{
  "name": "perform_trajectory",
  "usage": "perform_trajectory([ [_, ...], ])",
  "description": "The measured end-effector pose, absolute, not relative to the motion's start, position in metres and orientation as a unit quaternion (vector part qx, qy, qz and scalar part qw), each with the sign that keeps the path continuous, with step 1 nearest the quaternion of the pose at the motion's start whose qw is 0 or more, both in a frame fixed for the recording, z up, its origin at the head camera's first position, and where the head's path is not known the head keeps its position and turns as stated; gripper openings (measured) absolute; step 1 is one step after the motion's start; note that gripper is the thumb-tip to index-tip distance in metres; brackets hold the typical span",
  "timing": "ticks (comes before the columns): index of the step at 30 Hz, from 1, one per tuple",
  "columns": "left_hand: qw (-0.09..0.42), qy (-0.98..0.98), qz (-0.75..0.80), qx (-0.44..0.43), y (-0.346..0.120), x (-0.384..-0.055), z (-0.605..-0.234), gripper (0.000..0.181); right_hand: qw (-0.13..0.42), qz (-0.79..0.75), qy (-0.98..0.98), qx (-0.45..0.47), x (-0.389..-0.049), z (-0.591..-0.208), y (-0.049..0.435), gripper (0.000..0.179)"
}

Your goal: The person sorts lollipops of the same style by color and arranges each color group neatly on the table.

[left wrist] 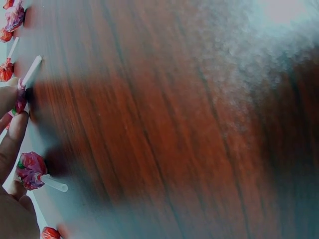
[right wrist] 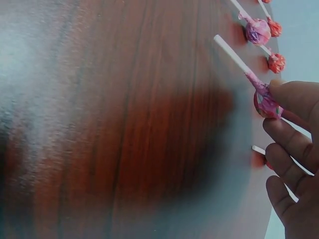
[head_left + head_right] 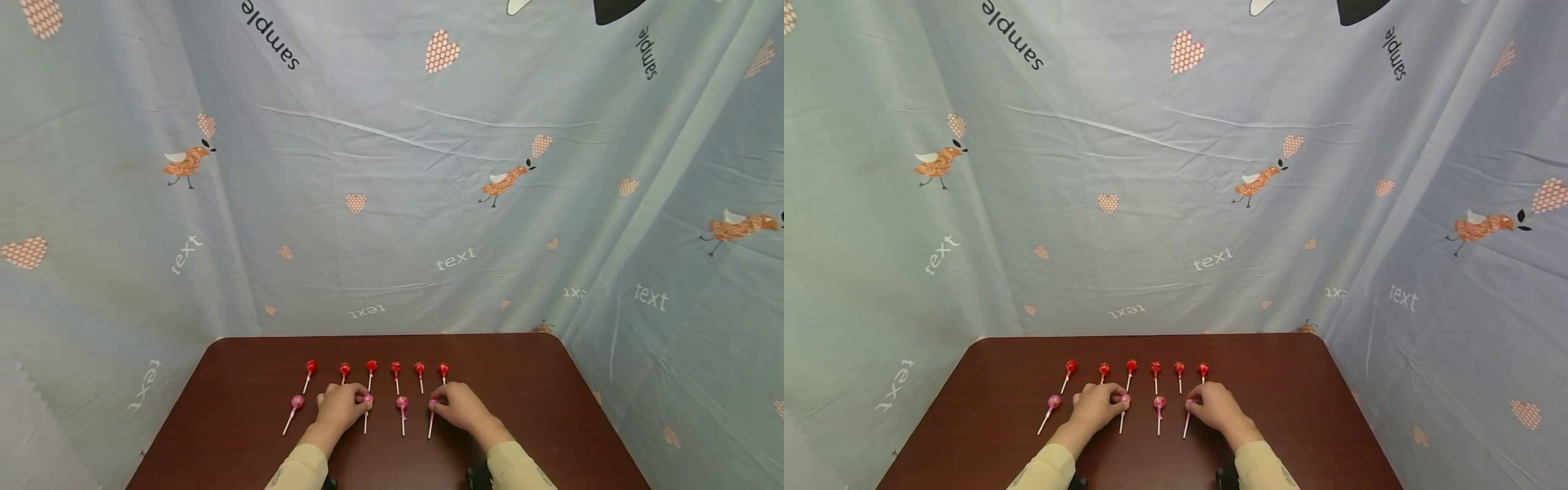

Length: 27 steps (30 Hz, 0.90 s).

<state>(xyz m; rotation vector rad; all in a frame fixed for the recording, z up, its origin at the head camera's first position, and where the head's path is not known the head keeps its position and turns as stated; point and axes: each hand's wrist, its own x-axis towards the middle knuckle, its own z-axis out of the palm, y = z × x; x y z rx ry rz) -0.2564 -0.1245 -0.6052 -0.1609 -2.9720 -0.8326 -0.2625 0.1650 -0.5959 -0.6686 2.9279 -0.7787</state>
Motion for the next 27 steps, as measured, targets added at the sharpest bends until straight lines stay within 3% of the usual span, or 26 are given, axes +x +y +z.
perform_trajectory([
  [11,0.030,-0.963,-0.264,-0.050,-0.123,-0.254,-0.609,0.013,0.040,-0.226,0.947,-0.225,-0.265,-0.598,0.166,0.014],
  [27,0.078,-0.966,-0.235,-0.077,-0.124,-0.247,-0.614,0.022,0.036,-0.239,0.947,-0.211,-0.255,-0.600,0.170,0.025],
])
